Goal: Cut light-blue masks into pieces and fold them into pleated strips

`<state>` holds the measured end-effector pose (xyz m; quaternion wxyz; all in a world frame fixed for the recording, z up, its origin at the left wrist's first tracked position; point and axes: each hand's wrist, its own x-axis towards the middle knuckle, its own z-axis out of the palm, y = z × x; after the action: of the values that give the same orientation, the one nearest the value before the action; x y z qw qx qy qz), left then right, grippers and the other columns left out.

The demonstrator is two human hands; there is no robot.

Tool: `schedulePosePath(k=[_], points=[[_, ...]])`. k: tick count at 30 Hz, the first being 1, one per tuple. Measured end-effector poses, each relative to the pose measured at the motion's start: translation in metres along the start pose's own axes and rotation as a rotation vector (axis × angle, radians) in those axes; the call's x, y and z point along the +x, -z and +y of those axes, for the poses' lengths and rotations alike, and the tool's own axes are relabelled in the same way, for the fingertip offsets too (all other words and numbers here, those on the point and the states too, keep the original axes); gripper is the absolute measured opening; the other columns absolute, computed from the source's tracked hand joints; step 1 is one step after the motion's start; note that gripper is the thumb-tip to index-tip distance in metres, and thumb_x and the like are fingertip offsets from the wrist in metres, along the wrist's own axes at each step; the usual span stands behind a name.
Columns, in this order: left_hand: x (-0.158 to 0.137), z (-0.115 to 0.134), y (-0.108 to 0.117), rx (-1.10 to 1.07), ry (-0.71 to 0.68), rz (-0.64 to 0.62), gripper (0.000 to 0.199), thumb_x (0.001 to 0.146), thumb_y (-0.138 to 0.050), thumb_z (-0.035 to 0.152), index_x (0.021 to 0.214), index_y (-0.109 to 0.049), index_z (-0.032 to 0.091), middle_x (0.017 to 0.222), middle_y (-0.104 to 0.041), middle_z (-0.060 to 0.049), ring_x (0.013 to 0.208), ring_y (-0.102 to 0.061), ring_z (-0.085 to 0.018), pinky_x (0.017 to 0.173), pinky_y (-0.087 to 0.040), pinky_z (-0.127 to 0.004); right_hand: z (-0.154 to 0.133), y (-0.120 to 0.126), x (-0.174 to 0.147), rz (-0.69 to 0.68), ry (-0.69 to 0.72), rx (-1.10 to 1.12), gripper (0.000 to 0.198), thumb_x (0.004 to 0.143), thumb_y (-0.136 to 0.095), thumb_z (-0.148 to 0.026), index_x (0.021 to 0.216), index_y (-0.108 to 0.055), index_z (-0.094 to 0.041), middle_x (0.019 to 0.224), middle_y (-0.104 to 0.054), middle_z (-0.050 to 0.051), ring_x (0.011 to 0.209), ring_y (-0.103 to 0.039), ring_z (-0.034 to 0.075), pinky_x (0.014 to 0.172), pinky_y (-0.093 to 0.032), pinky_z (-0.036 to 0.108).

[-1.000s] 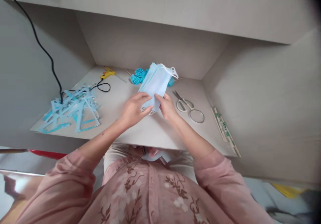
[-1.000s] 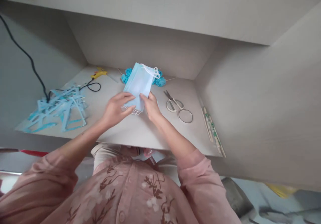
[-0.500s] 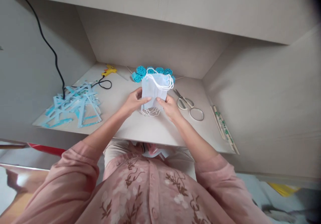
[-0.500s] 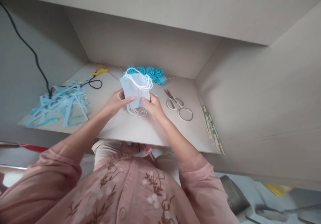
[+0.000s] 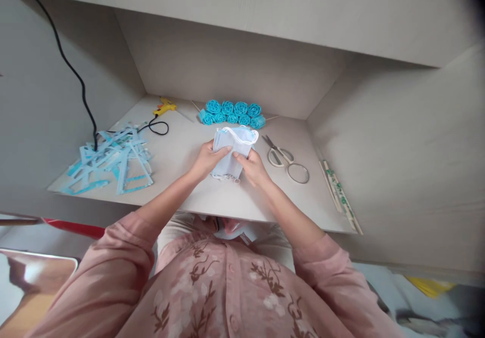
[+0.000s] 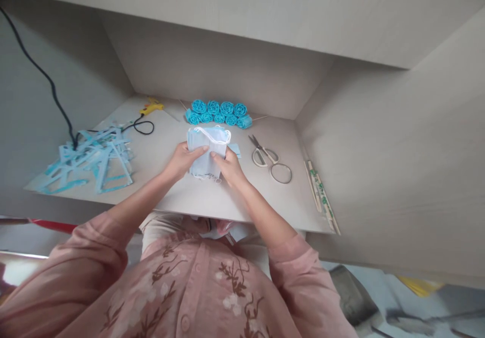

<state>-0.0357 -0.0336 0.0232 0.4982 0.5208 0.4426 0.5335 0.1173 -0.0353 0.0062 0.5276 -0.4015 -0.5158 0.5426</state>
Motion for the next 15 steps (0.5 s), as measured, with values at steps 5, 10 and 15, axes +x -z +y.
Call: schedulePosePath(k=[5,10,15], points=[[0.001,0.006,0.002,0.044,0.000,-0.116,0.039,0.064,-0.078,0.049,0.081,-0.067,0.015,0.082,-0.070,-0.004,0.076,-0.065,-0.021,0.064,-0.051,-0.030,-0.016,0.001,-0.006,-0.052,-0.052,0.125,0.039,0.069,-0.079,-0.042,0.100,-0.069,-0.020,0.101,-0.074,0.004,0.094,-0.068,0.023,0.089,-0.053,0.037],[-0.002,0.004,0.010,0.056,0.115,-0.265,0.039,0.063,-0.081,0.043,0.087,-0.069,0.015,0.085,-0.072,-0.005,0.076,-0.066,-0.021,0.067,-0.053,-0.032,-0.036,0.015,-0.006,0.014,-0.022,0.153,0.027,0.068,-0.078,-0.036,0.086,-0.064,-0.021,0.080,-0.067,-0.001,0.074,-0.062,0.016,0.070,-0.051,0.029],[-0.012,0.003,0.011,-0.038,0.214,-0.392,0.042,0.062,-0.083,0.036,0.098,-0.069,0.018,0.096,-0.073,-0.007,0.081,-0.068,-0.023,0.072,-0.055,-0.035,-0.042,0.022,0.012,0.085,-0.060,0.049,0.018,0.069,-0.072,-0.034,0.077,-0.063,-0.021,0.062,-0.056,-0.005,0.061,-0.051,0.012,0.058,-0.042,0.025]])
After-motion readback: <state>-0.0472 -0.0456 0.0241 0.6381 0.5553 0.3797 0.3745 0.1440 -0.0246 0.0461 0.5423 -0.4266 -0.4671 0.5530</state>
